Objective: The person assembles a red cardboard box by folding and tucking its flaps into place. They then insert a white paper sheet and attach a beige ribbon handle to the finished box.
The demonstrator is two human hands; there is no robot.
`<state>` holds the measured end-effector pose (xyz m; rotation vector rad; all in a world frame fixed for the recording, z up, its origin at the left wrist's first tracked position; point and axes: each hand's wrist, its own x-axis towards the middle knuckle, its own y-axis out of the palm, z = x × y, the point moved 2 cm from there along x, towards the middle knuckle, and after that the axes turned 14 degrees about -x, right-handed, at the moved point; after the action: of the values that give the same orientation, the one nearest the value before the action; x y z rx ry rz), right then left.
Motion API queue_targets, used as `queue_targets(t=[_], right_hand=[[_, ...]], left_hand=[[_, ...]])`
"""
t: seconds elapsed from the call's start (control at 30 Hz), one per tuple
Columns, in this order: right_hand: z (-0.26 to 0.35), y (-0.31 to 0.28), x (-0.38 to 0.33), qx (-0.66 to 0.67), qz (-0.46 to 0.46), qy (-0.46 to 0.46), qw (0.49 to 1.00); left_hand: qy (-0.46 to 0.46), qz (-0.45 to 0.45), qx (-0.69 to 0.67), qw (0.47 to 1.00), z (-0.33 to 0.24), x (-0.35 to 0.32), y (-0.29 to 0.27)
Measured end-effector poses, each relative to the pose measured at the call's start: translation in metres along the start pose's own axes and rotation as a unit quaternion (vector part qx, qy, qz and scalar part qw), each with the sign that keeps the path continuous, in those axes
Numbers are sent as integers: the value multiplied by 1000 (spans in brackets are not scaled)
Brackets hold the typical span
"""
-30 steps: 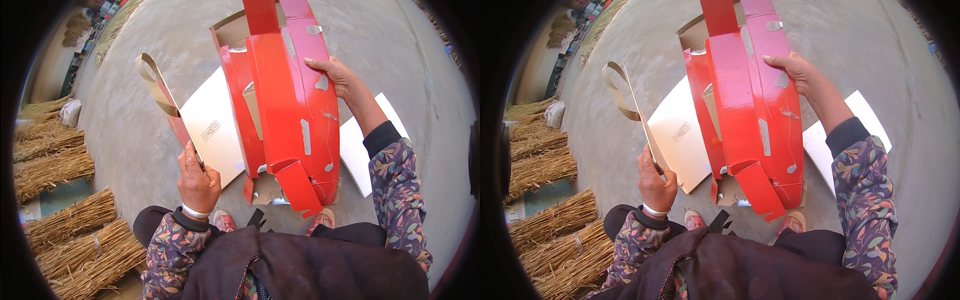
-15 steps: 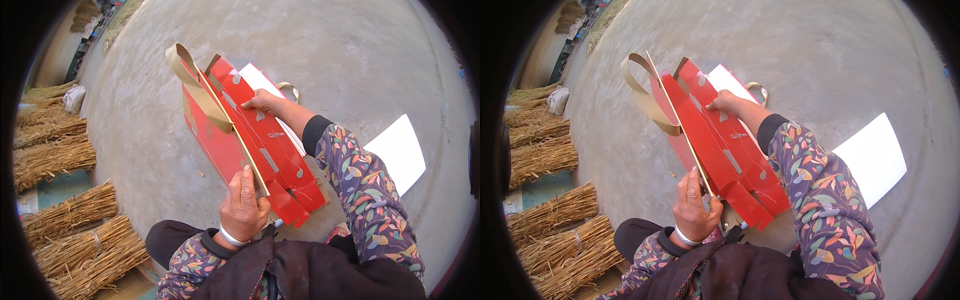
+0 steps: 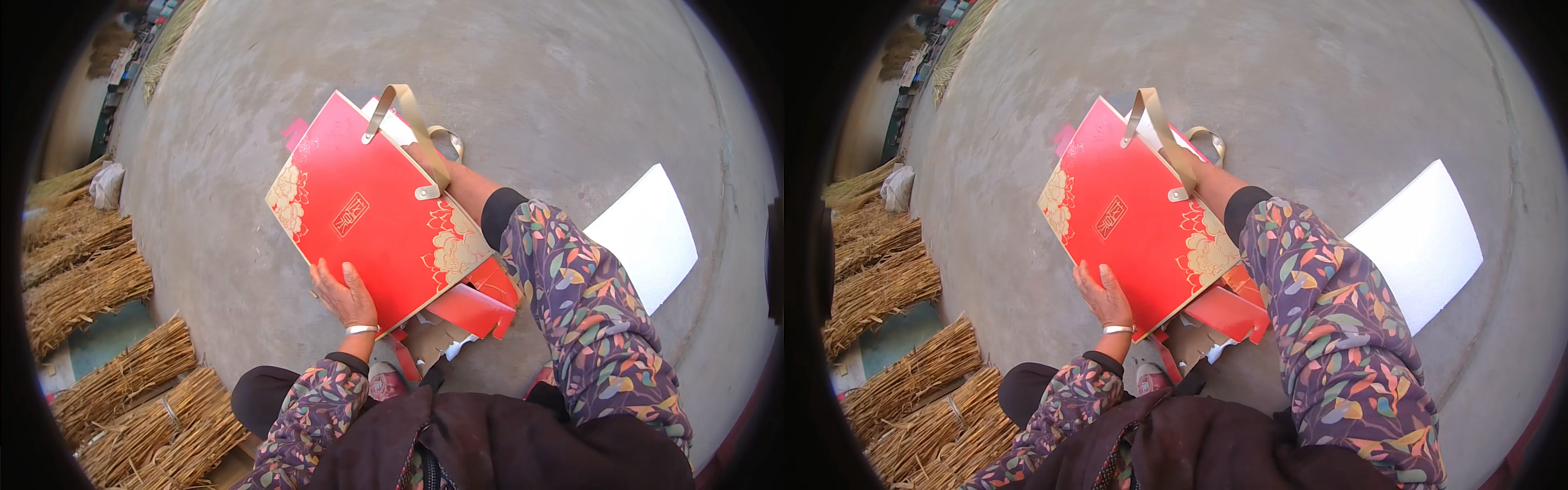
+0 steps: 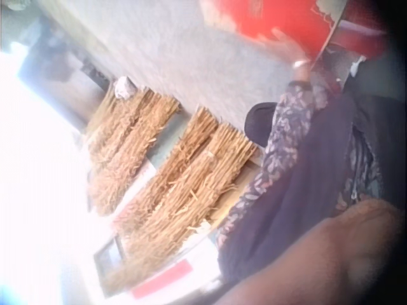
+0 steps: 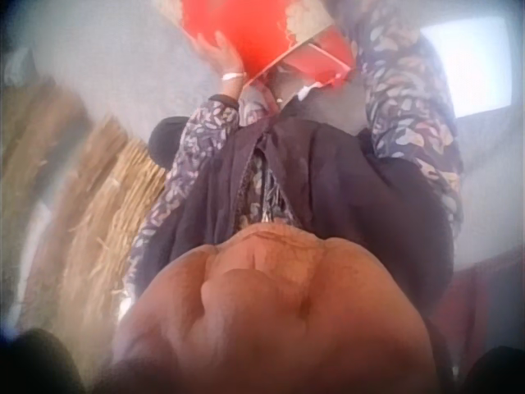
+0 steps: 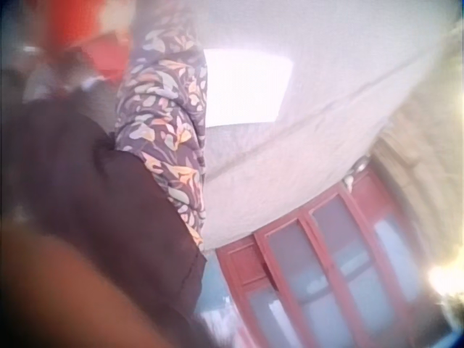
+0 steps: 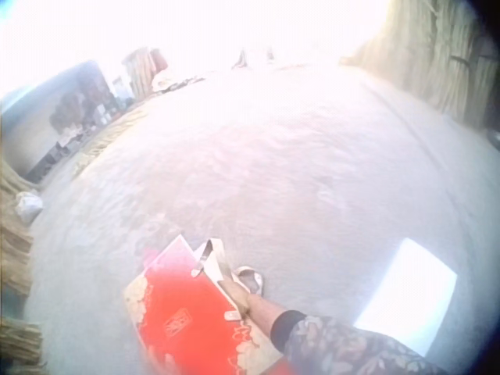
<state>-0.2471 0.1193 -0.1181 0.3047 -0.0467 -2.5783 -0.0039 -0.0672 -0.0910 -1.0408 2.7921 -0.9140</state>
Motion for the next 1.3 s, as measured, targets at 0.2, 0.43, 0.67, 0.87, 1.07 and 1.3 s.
queue_targets(t=[0.2,0.43,0.67,0.87,1.07,1.3], right_hand=[[27,-24,-1,-298,-94,104,944],[28,-54,-43,-226,-227,144,936],[16,-69,-36,-43,-133,167,976],[23,-58,-16,-268,-184,188,927],[28,-54,-28,-143,-91,211,963],[27,-41,-36,-28,-207,201,957]], left_hand=[[-98,23,65,993,77,-6,32],[-154,75,219,961,66,-12,57],[-126,89,259,954,58,-12,77],[-37,95,283,954,60,-12,88],[12,102,281,954,62,-13,94],[117,165,265,943,58,-6,96]])
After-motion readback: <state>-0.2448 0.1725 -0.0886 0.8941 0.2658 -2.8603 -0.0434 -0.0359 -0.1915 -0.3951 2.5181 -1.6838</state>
